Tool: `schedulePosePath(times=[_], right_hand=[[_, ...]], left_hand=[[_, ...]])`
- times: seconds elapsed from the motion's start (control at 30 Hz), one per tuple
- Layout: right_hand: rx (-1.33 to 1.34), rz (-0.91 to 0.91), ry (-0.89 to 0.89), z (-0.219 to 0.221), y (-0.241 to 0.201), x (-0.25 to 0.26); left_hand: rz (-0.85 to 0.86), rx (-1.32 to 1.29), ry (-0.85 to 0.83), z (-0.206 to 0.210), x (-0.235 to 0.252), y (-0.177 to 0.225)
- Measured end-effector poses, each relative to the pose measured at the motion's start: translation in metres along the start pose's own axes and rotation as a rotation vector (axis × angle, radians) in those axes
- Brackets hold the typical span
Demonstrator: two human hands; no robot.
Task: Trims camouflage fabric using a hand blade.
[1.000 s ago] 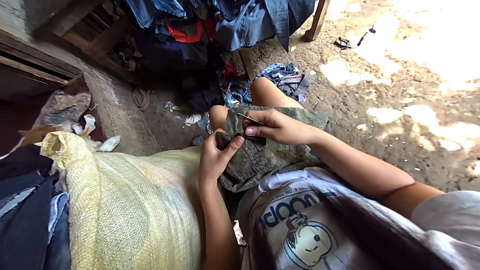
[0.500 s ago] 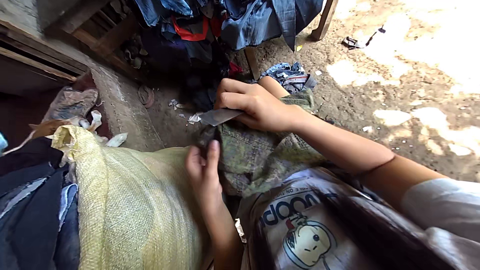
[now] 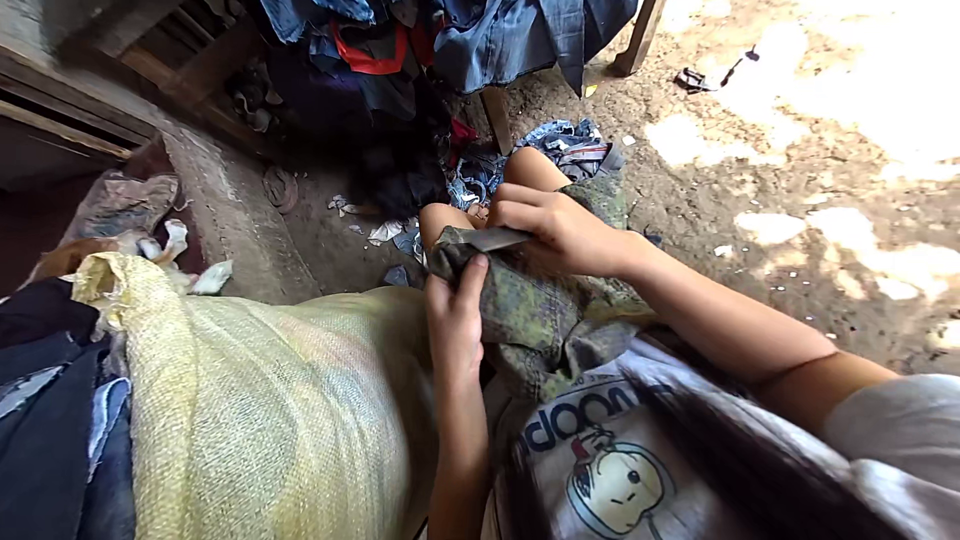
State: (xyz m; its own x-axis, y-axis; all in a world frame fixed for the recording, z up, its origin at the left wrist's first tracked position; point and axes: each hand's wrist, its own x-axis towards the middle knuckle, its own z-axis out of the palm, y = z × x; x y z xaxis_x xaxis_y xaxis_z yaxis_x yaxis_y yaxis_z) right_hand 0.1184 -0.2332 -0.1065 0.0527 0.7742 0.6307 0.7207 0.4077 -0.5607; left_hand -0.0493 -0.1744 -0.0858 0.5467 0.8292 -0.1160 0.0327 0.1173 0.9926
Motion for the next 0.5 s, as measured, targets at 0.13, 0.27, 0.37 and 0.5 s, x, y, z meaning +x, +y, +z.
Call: schedulePosePath(times=[0.13, 0.27, 0.37, 0.5], right_hand=[[-0.029, 0.059, 0.087, -0.008, 0.0, -0.018], [-0.035, 0.085, 0.069, -0.008, -0.001, -0.018], [-0.059, 0.163, 0.07, -0.007, -0.004, -0.019], [-0.118, 0.244, 0.138, -0.008, -0.026, -0.029]], left_hand=[[-0.005, 0.019, 0.038, 0.018, -0.006, -0.008], [0.046, 0.013, 0.099, 0.021, -0.004, -0.014], [0.092, 0.055, 0.132, 0.017, -0.003, -0.014], [0.185, 0.048, 0.156, 0.017, -0.003, -0.012]])
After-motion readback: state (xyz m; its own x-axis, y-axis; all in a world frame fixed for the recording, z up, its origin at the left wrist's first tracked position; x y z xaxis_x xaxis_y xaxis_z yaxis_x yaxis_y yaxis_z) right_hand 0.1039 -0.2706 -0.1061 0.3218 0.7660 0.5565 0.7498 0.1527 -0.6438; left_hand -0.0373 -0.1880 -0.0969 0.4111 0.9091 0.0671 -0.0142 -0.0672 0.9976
